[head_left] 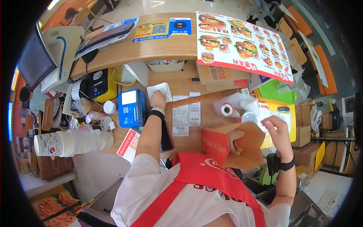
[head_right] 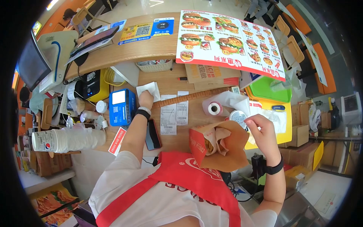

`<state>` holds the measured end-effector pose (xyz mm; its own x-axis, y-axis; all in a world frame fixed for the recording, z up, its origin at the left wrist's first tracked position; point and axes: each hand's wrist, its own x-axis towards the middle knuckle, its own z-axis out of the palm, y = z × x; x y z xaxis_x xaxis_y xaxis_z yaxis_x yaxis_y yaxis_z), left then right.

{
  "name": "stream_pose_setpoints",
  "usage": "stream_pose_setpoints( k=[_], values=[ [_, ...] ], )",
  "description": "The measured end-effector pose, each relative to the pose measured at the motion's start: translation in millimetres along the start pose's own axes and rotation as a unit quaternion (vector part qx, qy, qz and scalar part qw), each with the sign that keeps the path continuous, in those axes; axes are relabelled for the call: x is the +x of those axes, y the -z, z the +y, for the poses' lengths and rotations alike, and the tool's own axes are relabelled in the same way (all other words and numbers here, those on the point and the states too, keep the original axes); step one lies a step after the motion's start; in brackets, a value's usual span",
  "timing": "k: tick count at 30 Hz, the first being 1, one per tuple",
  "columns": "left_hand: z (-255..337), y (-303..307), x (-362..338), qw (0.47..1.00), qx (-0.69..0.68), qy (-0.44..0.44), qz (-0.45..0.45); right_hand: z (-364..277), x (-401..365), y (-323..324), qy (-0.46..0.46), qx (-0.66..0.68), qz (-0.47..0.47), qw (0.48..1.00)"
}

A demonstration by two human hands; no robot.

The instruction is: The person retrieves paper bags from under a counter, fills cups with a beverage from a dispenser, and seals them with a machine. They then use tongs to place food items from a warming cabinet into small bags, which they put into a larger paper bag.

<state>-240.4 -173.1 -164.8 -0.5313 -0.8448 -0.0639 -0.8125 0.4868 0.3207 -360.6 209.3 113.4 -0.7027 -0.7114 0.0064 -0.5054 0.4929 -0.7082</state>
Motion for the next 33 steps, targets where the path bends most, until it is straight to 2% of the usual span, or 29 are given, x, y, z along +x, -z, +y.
stream_pose_setpoints(
  k=[4,7,8,9,11,13,15,16,17,18,19,20,21,22,23,24,28,32,33],
  values=[
    [8,11,-2,0.999,-0.022,0.037,-0.004,1,24,10,-0.012,0.024,-0.012,1.0],
    [16,29,-16,0.969,-0.224,-0.094,0.041,18,49,16,-0.071,0.069,-0.116,0.988],
    [22,34,-20,0.915,-0.389,-0.057,-0.096,19,59,13,-0.07,0.068,-0.119,0.988],
    [29,40,-24,0.814,-0.535,-0.018,-0.227,18,69,10,-0.058,0.066,-0.154,0.984],
    [76,110,-64,0.597,-0.705,-0.018,-0.382,15,86,0,-0.043,0.069,-0.216,0.973],
    [105,127,-82,0.518,-0.698,-0.092,-0.485,12,99,-22,-0.017,0.113,-0.238,0.965],
    [134,127,-88,0.552,-0.648,-0.185,-0.491,5,106,-38,0.01,0.156,-0.258,0.954],
    [141,126,-86,0.576,-0.618,-0.24,-0.478,1,108,-42,-0.059,0.192,-0.295,0.934],
    [141,124,-74,0.577,-0.618,-0.243,-0.476,0,108,-44,-0.129,0.226,-0.329,0.908],
    [138,116,-51,0.683,-0.579,-0.239,-0.376,-2,107,-40,-0.128,0.225,-0.327,0.909],
    [134,106,-25,0.773,-0.526,-0.232,-0.269,-6,104,-34,-0.118,0.2,-0.282,0.931],
    [125,94,5,0.834,-0.502,-0.162,-0.162,-7,100,-30,-0.108,0.173,-0.236,0.95],
    [113,83,36,0.916,-0.373,-0.137,-0.052,-1,93,-24,-0.102,0.186,-0.188,0.959],
    [104,80,49,0.905,-0.388,-0.148,0.088,2,87,-18,-0.1,0.185,-0.183,0.96],
    [100,71,72,0.877,-0.26,-0.244,0.322,4,80,-11,-0.09,0.169,-0.133,0.972],
    [95,60,91,0.866,-0.194,-0.251,0.386,5,74,-6,-0.08,0.153,-0.082,0.982],
    [82,27,134,0.891,-0.068,-0.226,0.388,2,57,12,-0.09,0.152,-0.043,0.983],
    [73,15,144,0.887,-0.035,-0.23,0.399,-16,51,20,-0.117,0.157,0.015,0.981],
    [70,14,145,0.884,-0.039,-0.232,0.405,-7,52,24,-0.047,0.054,-0.002,0.997]
  ],
)
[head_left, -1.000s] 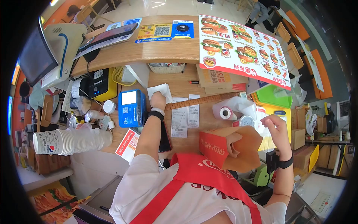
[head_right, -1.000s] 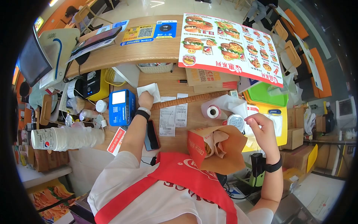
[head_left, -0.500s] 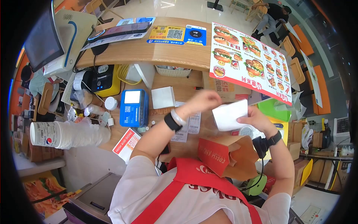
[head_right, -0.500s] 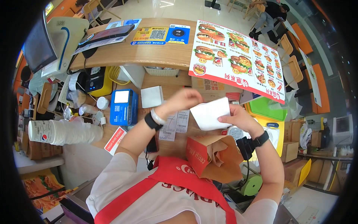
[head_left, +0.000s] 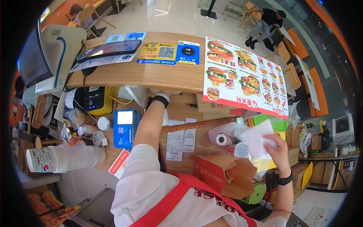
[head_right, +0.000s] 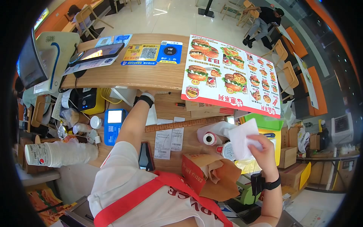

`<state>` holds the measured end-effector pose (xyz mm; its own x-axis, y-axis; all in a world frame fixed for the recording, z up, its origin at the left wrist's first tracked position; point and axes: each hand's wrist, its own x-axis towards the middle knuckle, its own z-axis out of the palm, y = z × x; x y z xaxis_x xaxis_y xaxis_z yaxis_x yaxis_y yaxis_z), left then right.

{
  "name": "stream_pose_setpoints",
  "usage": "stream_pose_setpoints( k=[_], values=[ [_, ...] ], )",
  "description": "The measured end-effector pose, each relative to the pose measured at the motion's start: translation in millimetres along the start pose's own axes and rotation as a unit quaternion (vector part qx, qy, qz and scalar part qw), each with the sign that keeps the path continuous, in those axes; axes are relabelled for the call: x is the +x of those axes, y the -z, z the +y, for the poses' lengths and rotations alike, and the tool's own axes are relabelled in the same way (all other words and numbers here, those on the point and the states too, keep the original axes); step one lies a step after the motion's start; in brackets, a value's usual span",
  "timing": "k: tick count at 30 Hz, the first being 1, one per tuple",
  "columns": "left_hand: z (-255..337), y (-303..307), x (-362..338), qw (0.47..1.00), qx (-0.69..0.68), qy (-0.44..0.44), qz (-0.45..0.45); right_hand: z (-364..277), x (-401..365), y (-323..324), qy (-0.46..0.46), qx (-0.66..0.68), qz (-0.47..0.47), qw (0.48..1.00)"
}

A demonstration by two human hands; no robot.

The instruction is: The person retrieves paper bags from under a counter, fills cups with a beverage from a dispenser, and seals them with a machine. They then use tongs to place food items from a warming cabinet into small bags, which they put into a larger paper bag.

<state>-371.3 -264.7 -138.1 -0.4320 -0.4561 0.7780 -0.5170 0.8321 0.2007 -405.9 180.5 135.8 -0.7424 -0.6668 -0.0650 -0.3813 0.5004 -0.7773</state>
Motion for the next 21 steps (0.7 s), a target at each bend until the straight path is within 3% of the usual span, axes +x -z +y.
stream_pose_setpoints(
  k=[1,3,5,6,7,9,11,12,13,14,15,17,18,19,20,21],
  values=[
    [-2,3,-1,1.0,-0.001,-0.005,0.006,-1,2,0,0.07,-0.104,-0.017,0.992],
    [-6,12,-5,1.0,-0.015,-0.003,0.021,-13,7,-7,0.043,-0.085,0.007,0.995],
    [-4,37,-8,0.998,-0.055,0.024,0.018,-35,15,-19,0.107,-0.149,0.013,0.983],
    [8,67,-2,0.982,-0.125,0.118,-0.078,-41,18,-27,0.095,-0.107,0.007,0.99],
    [32,107,4,0.943,-0.193,0.213,-0.169,-50,21,-36,0.102,-0.106,-0.001,0.989],
    [59,148,-6,0.866,-0.382,0.199,-0.253,-67,26,-55,0.267,-0.289,0.048,0.918],
    [95,191,-23,0.701,-0.629,0.202,-0.27,-78,32,-74,0.32,-0.271,0.0,0.908],
    [109,219,-24,0.654,-0.671,0.179,-0.301,-80,33,-81,0.362,-0.255,-0.04,0.896],
    [115,253,-15,0.703,-0.628,0.102,-0.317,-81,32,-85,0.367,-0.251,-0.044,0.895],
    [121,271,-17,0.635,-0.686,0.132,-0.332,-80,32,-87,0.344,-0.232,-0.146,0.898],
    [116,277,-15,0.637,-0.683,0.134,-0.331,-80,31,-89,0.317,-0.212,-0.246,0.891],
    [98,283,-11,0.695,-0.647,0.122,-0.288,-93,23,-86,0.293,-0.211,-0.258,0.896],
    [82,277,-12,0.581,-0.711,0.283,-0.277,-94,18,-79,0.236,-0.137,-0.246,0.93],
    [57,263,-11,0.602,-0.711,0.316,-0.18,-91,14,-73,0.177,-0.061,-0.23,0.955],
    [31,251,-7,0.657,-0.612,0.427,-0.108,-80,14,-58,0.185,-0.107,-0.221,0.951],
    [-10,221,-16,0.667,-0.572,0.477,-0.037,-75,9,-50,0.186,-0.106,-0.219,0.952]
  ],
)
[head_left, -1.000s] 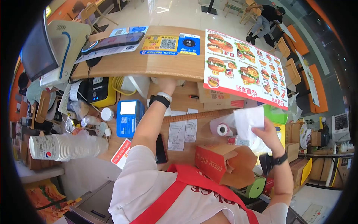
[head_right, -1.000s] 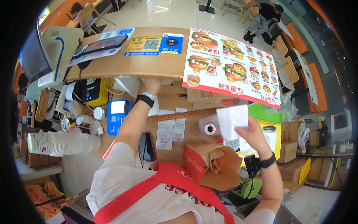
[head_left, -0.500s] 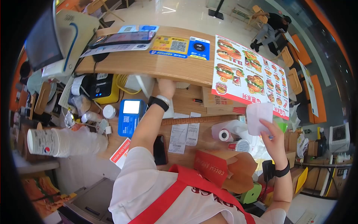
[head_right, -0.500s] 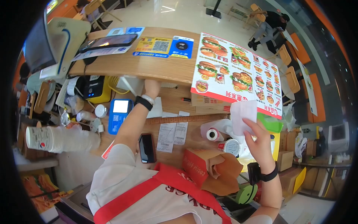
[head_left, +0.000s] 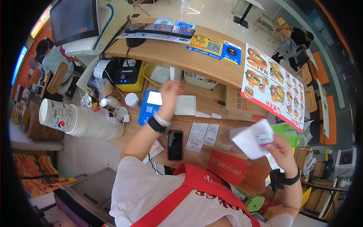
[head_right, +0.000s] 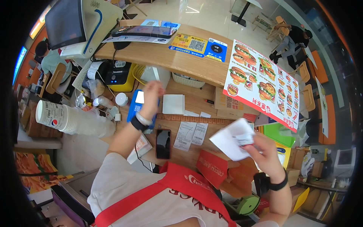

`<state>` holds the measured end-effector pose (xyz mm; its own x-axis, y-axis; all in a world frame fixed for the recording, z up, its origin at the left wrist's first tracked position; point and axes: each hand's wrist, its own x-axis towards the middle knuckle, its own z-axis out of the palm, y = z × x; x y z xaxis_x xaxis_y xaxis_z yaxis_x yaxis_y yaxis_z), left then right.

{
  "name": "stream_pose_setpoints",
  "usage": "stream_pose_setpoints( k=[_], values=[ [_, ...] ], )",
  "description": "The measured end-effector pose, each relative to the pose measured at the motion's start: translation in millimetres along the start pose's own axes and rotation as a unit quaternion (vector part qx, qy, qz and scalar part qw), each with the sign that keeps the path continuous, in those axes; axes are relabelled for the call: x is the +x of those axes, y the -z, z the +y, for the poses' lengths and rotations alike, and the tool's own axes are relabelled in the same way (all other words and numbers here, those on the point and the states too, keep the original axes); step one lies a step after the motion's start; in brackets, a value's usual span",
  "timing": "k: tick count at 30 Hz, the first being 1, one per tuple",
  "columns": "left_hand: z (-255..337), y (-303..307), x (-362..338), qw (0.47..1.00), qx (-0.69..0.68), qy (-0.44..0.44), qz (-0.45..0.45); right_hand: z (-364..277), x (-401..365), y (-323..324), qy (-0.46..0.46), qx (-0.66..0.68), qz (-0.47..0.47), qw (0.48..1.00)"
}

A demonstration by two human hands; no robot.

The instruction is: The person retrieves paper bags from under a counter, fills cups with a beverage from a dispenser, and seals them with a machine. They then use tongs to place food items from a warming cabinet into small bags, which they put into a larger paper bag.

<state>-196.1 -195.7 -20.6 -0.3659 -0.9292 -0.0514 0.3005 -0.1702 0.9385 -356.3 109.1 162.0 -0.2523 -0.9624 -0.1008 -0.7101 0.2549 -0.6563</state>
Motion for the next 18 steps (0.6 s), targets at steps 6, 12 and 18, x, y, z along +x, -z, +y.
stream_pose_setpoints(
  k=[6,12,18],
  values=[
    [-53,77,141,0.961,0.247,0.002,0.124,12,-52,15,-0.152,0.218,0.188,0.945],
    [-88,65,212,0.965,-0.093,0.228,0.094,13,-82,20,-0.218,0.225,0.277,0.908],
    [-89,51,236,0.943,-0.218,0.222,0.115,9,-92,21,-0.251,0.21,0.302,0.895]
  ],
)
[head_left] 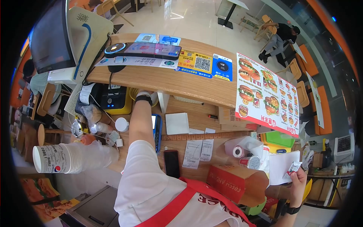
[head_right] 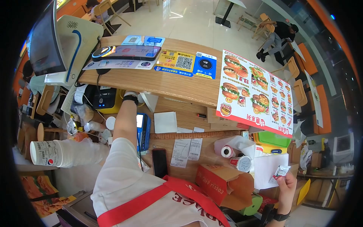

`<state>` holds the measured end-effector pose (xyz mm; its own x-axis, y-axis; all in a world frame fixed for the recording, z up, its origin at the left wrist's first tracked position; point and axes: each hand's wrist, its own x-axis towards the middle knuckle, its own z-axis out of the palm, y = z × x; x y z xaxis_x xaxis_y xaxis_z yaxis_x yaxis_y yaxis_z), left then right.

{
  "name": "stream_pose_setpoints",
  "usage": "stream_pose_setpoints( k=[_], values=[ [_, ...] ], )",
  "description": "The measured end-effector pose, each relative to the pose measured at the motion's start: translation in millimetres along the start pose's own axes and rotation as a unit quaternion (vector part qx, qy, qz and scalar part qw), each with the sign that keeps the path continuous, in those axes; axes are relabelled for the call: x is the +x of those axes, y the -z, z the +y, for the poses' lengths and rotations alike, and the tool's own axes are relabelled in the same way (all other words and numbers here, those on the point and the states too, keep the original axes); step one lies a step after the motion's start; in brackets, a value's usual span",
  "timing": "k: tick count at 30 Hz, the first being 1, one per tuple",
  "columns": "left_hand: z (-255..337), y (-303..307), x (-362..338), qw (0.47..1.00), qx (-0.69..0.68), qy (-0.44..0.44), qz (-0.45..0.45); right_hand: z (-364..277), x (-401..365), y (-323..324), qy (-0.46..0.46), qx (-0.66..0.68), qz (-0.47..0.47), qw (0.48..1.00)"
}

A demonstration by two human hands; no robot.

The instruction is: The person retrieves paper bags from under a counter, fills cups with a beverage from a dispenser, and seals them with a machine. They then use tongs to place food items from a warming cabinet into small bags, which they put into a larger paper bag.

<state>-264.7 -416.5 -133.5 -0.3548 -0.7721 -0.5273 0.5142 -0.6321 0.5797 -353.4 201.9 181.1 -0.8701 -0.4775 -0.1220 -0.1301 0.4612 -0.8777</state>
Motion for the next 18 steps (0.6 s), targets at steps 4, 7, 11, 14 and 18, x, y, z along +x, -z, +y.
stream_pose_setpoints(
  k=[4,7,11,14,18],
  values=[
    [9,-3,-13,0.999,-0.043,-0.029,0.014,-5,-1,-7,0.021,-0.007,0.009,1.0],
    [18,1,-53,0.996,-0.06,-0.064,0.024,-4,0,-6,0.041,-0.022,-0.022,0.999],
    [33,15,-180,0.983,-0.002,-0.181,-0.037,-11,0,-19,0.053,-0.052,-0.034,0.997],
    [34,51,-239,0.97,-0.039,-0.226,-0.078,-18,-2,-33,0.076,-0.068,-0.077,0.992],
    [34,58,-312,0.956,-0.15,-0.132,-0.215,-36,-11,-54,0.256,-0.187,-0.207,0.925]
  ],
)
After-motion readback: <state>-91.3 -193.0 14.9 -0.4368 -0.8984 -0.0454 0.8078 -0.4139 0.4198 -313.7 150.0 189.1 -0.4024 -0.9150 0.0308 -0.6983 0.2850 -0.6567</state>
